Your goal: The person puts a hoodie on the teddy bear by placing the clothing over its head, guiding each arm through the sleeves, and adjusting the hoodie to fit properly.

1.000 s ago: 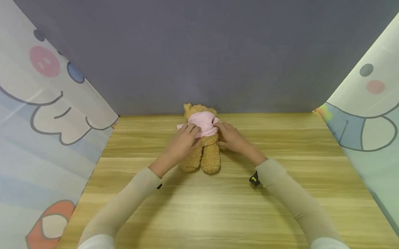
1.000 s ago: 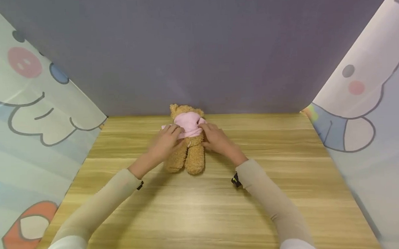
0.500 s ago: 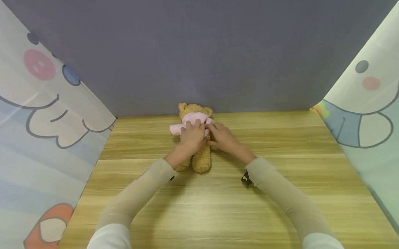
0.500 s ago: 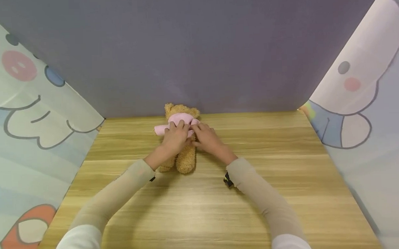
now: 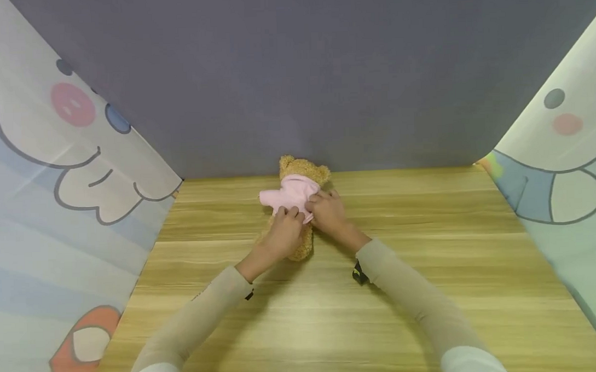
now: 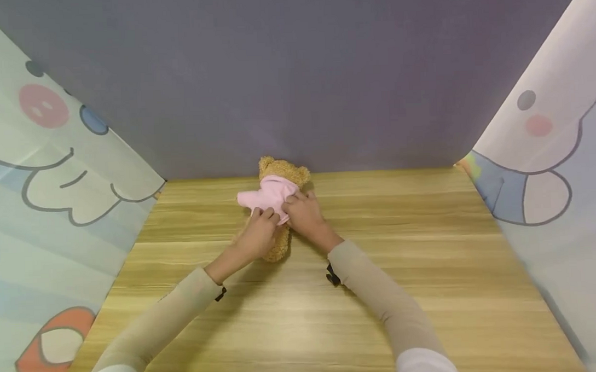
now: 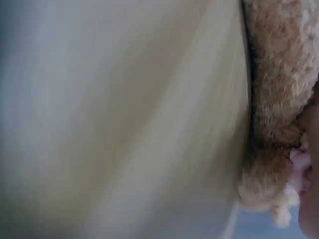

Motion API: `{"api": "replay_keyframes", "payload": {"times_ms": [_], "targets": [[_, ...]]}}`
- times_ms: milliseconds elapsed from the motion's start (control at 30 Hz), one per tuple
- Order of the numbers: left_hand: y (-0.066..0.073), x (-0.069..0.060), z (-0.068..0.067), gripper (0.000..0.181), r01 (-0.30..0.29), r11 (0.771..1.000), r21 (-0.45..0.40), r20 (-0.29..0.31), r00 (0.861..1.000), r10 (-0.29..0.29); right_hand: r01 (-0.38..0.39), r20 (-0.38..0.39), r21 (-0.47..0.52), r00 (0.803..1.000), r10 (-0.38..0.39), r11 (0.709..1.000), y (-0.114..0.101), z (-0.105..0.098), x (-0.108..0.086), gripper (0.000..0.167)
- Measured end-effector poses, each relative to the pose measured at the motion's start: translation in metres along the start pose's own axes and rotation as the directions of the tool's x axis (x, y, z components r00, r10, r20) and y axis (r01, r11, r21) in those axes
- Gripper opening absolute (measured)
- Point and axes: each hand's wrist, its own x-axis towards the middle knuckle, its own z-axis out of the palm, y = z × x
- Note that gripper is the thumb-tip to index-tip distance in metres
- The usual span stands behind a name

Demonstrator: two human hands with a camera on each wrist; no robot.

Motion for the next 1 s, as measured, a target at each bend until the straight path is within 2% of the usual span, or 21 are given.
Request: {"api": "replay_keyframes", "payload": {"times_ms": [67, 100, 133, 167, 233, 300, 367, 433, 467, 500, 533, 600, 700, 767, 800, 867, 900, 1000], "targets": [[-0.007, 0.001, -0.004, 0.016, 0.075, 0.990, -0.116, -0.008, 0.997, -0.077, -0.023, 0.032, 0.094, 0.999, 0.020, 0.995, 0.004, -0.008, 0.004, 0.021], [-0.012, 0.002, -0.007, 0.015, 0.134, 0.973, -0.187, -0.010, 0.990, -0.138, -0.049, 0.056, 0.163, 0.998, 0.040, 0.985, 0.007, -0.014, 0.007, 0.028], [-0.018, 0.003, -0.010, 0.015, 0.189, 0.947, -0.261, -0.018, 0.980, -0.200, -0.087, 0.081, 0.245, 0.994, 0.069, 0.965, 0.010, -0.020, 0.010, 0.037], [-0.025, 0.003, -0.015, 0.015, 0.246, 0.906, -0.345, -0.013, 0.964, -0.267, -0.131, 0.107, 0.320, 0.989, 0.102, 0.938, 0.014, -0.025, 0.013, 0.046], [-0.037, 0.001, -0.020, 0.015, 0.336, 0.818, -0.468, 0.005, 0.926, -0.377, -0.238, 0.184, 0.456, 0.968, 0.171, 0.858, 0.022, -0.033, 0.015, 0.063], [-0.046, -0.002, -0.024, 0.018, 0.388, 0.731, -0.562, 0.034, 0.893, -0.449, -0.340, 0.280, 0.566, 0.936, 0.213, 0.751, 0.029, -0.038, 0.014, 0.071], [-0.052, -0.005, -0.025, 0.019, 0.418, 0.675, -0.608, 0.067, 0.875, -0.480, -0.424, 0.391, 0.623, 0.897, 0.208, 0.657, 0.034, -0.040, 0.011, 0.074], [-0.054, -0.006, -0.026, 0.020, 0.428, 0.661, -0.617, 0.087, 0.871, -0.483, -0.476, 0.476, 0.672, 0.864, 0.161, 0.567, 0.034, -0.039, 0.009, 0.075], [-0.054, -0.006, -0.026, 0.019, 0.426, 0.667, -0.611, 0.088, 0.874, -0.478, -0.488, 0.495, 0.692, 0.857, 0.142, 0.532, 0.033, -0.038, 0.008, 0.073], [-0.053, -0.005, -0.025, 0.018, 0.425, 0.685, -0.592, 0.084, 0.878, -0.471, -0.488, 0.497, 0.702, 0.857, 0.135, 0.519, 0.032, -0.038, 0.007, 0.073], [-0.052, -0.003, -0.026, 0.018, 0.423, 0.706, -0.568, 0.079, 0.882, -0.466, -0.481, 0.485, 0.707, 0.863, 0.139, 0.518, 0.030, -0.037, 0.007, 0.072], [-0.049, 0.001, -0.027, 0.020, 0.416, 0.770, -0.485, 0.056, 0.893, -0.447, -0.458, 0.438, 0.718, 0.882, 0.171, 0.524, 0.026, -0.034, 0.008, 0.067], [-0.046, 0.013, -0.030, 0.025, 0.382, 0.866, -0.322, 0.022, 0.918, -0.396, -0.426, 0.355, 0.702, 0.904, 0.238, 0.571, 0.022, -0.032, 0.008, 0.060], [-0.045, 0.022, -0.032, 0.027, 0.339, 0.919, -0.199, 0.014, 0.939, -0.344, -0.405, 0.325, 0.701, 0.914, 0.243, 0.586, 0.019, -0.031, 0.009, 0.057], [-0.045, 0.027, -0.033, 0.026, 0.314, 0.938, -0.147, 0.017, 0.949, -0.315, -0.387, 0.309, 0.698, 0.922, 0.234, 0.602, 0.018, -0.031, 0.009, 0.056], [-0.046, 0.036, -0.034, 0.026, 0.263, 0.963, -0.048, 0.029, 0.965, -0.262, -0.338, 0.277, 0.681, 0.940, 0.199, 0.650, 0.015, -0.032, 0.010, 0.056], [-0.047, 0.041, -0.034, 0.025, 0.247, 0.969, -0.005, 0.037, 0.968, -0.247, -0.312, 0.261, 0.668, 0.948, 0.180, 0.675, 0.013, -0.032, 0.010, 0.055], [-0.049, 0.051, -0.034, 0.026, 0.238, 0.968, 0.075, 0.062, 0.968, -0.242, -0.245, 0.220, 0.599, 0.966, 0.138, 0.762, 0.008, -0.033, 0.012, 0.055]]}}
